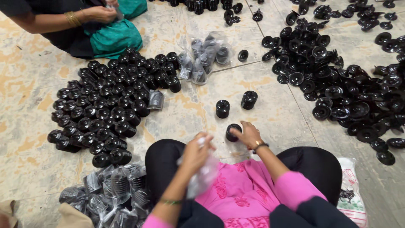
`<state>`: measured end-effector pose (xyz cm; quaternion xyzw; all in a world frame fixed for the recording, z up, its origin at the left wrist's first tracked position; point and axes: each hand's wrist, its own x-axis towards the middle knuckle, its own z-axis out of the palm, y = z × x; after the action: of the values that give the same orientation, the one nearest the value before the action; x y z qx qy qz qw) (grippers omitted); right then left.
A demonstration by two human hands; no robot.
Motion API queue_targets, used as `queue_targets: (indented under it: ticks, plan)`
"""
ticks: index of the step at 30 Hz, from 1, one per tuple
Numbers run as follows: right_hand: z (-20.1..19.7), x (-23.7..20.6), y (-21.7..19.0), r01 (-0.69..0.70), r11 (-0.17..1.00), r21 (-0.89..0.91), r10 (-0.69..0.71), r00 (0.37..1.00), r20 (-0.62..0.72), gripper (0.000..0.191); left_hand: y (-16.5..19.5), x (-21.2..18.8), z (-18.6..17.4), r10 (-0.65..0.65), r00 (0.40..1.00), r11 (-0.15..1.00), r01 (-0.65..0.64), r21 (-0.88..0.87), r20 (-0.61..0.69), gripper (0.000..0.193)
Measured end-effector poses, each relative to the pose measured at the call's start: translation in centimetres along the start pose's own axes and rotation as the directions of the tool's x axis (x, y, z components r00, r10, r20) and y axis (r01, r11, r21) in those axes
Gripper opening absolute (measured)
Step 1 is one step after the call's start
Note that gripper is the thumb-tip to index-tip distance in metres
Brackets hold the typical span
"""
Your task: The person sits on the floor surrounded by piles of black plastic parts and small plastic bags. They pick up a part, place it into a plastic bag, and set the bagged part aside, repeating this bagging cycle one part at a time.
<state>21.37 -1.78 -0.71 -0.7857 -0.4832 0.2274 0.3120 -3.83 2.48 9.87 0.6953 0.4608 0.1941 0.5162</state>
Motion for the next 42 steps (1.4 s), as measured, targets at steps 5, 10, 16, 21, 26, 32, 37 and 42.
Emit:
queue_targets:
  ticks: [5,10,16,21,26,32,37,42]
  plan:
    - [-0.6,-5.1,-2.8,0.027,0.595,0.803,-0.248,0.957,0.152,0.047,-0.1,3.7,6.2,0.529,0.776,0.847,-0.456,0.274,-0.344,0.025]
    - [-1.6,-7.0,-2.3,0.034,0.771,0.636,-0.125,0.987,0.098,0.021,-2.2,4.5,6.6,0.107,0.994,0.834,-0.077,-0.547,0.022,0.025]
    - [-2.3,-8.2,-4.4,0.041,0.581,0.813,-0.020,0.999,-0.036,0.018,-3.1,2.1,5.7,0.159,0.980,0.862,-0.199,-0.467,-0.124,0.025]
    - [-1.2,-9.3,-6.9,-0.080,0.634,0.770,-0.081,0.982,0.169,0.019,-1.5,1.4,6.6,0.396,0.866,0.830,-0.480,-0.285,-0.306,0.027]
    - [-1.1,-8.7,-5.0,0.020,0.611,0.791,-0.061,0.998,0.021,0.011,-1.5,1.7,6.1,0.114,0.993,0.775,-0.070,-0.628,0.030,0.024]
    - [-1.0,-9.0,-4.0,0.043,0.517,0.855,-0.045,0.999,-0.023,0.008,-2.4,1.3,6.6,0.046,0.995,0.840,-0.086,-0.535,-0.088,0.019]
    - [-2.8,-7.7,-5.1,0.045,0.539,0.841,0.032,0.997,-0.074,0.011,-0.6,2.8,6.4,0.139,0.979,0.784,-0.200,-0.588,-0.148,0.028]
    - [-3.8,-7.0,-5.9,0.142,0.434,0.890,-0.010,0.988,-0.153,0.012,1.7,3.4,5.1,0.246,0.965,0.680,-0.241,-0.692,-0.094,0.022]
